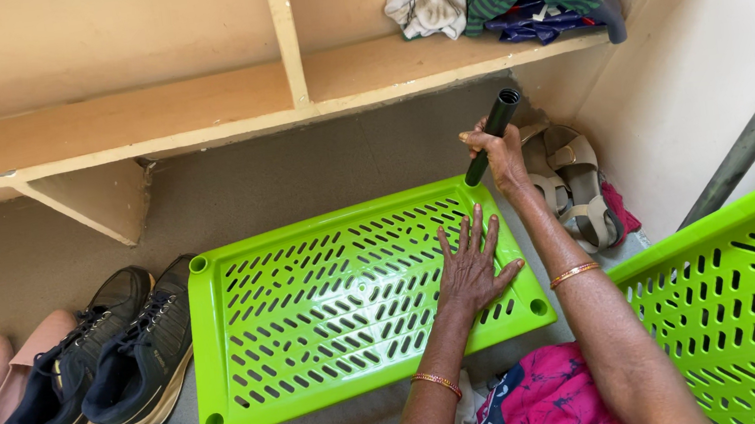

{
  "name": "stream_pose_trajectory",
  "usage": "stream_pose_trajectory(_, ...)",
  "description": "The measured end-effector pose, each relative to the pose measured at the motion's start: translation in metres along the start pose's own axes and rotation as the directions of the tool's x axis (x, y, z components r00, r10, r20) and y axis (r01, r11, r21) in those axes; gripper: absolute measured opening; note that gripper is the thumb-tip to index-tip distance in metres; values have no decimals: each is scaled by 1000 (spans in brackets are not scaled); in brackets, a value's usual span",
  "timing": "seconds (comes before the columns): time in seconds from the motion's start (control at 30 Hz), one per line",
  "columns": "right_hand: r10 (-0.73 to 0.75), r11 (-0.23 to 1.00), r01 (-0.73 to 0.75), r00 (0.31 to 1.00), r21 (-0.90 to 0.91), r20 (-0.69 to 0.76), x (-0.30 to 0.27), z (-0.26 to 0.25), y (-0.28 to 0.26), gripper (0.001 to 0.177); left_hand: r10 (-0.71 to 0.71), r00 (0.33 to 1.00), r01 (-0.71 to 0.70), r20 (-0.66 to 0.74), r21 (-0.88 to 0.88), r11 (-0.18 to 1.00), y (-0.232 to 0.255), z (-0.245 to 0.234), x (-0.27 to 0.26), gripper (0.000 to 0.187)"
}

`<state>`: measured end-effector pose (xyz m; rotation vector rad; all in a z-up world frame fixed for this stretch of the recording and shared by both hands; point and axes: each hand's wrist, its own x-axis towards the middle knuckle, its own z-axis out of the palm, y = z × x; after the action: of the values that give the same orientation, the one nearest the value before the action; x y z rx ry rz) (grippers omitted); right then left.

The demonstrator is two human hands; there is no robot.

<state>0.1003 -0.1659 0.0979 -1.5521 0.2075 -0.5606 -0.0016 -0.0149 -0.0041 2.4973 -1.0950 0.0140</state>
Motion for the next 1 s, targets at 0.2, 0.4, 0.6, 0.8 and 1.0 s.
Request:
stream_pose_trajectory(0.2,-25,997,31,997,-72,74,-7,0,-16,24,11,996,-9,-90,26,1000,0,1,-2,94)
stream_pose_trajectory(0.4,-200,958,177,976,-227,-83,-33,1,-50,30,13,994,-14,-104,-2,1000,1,1,-2,93)
stream_pose_trajectory(0.6,-166,982,154,979,-106,-118,-19,15,-55,25,13,997,-13,-79,7,1000,2,-2,-2,93)
stream_pose_trajectory(0.8,-64,997,59,994,-57,-89,3,9,-45,20,4,1000,-5,-23,-13,1000,0,0,2,93)
stream_pose_trajectory(1.0,-46,996,46,999,-74,4,4,3,-52,18,10,999,-10,-30,-7,1000,-1,0,4,94)
